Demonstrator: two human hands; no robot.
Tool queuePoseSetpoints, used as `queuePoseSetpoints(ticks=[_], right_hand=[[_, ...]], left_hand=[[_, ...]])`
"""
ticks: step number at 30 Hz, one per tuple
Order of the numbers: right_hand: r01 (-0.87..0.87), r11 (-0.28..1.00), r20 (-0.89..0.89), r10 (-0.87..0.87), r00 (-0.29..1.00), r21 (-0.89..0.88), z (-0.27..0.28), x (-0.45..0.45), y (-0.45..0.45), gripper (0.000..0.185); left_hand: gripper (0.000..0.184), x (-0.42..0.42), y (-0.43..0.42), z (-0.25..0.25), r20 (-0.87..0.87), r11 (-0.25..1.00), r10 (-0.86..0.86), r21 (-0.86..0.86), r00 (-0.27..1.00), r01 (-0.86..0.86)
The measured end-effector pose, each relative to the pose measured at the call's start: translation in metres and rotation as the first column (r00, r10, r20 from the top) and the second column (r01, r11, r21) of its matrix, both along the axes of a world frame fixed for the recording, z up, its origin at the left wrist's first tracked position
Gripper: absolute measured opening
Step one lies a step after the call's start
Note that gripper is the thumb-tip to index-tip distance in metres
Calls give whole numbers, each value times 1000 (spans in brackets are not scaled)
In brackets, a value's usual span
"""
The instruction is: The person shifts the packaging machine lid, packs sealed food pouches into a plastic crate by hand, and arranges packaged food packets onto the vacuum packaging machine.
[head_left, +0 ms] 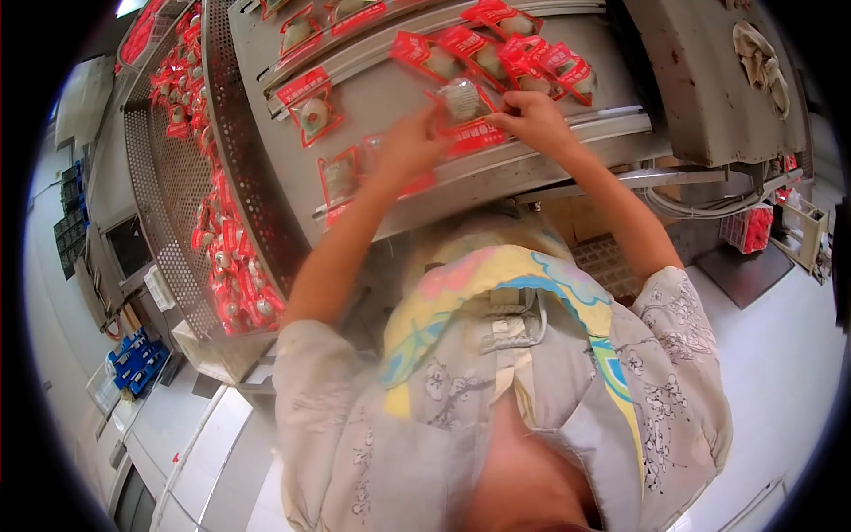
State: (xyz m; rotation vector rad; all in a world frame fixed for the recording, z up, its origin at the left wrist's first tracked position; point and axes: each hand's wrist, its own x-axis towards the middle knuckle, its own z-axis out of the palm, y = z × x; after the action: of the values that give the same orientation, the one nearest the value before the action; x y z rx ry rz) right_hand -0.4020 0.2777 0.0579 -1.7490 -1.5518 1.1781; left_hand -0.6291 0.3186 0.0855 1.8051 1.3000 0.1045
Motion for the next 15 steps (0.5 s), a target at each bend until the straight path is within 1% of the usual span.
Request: queuePoseSetpoints(ticks=[1, 3, 5, 6, 8, 9, 11, 12, 15], right_hand=[[-26, 998, 106, 20, 994, 57, -2, -5, 4, 27], [-18, 999, 152, 11, 988, 44, -11, -9, 9, 30], [-24, 1000, 202, 24, 979, 1, -20, -11, 13, 31], [-78, 997, 215, 76, 974, 4, -24, -8, 15, 31], [-186, 982, 240, 179, 954, 8, -30, -2, 16, 31], [-218, 974, 232, 226, 946, -58, -26, -1, 19, 31], [-280, 942, 208, 316, 926, -185, -15, 2, 27, 31], [-318, 932, 193, 350, 917, -176, -17, 3, 29, 32], [-407, 901, 149, 428, 892, -153, -23, 8, 32, 33]], left_hand=[[53, 0, -1, -5, -59, 993, -1, 116, 998, 8], [57, 3, -3, -18, -174, 940, 19, 339, 984, 42], [55, 7, -5, -21, -335, 949, 7, 299, 942, 99], [54, 8, -6, -19, -412, 955, -3, 270, 911, 126], [52, 9, -5, -11, -389, 981, -57, 150, 919, 124], [51, 10, -4, -8, -375, 988, -81, 91, 924, 123], [47, 9, -5, -6, -356, 984, -95, 110, 930, 143], [46, 9, -4, -6, -346, 981, -100, 123, 933, 151], [43, 8, -7, -17, -324, 974, 5, 218, 946, 70]])
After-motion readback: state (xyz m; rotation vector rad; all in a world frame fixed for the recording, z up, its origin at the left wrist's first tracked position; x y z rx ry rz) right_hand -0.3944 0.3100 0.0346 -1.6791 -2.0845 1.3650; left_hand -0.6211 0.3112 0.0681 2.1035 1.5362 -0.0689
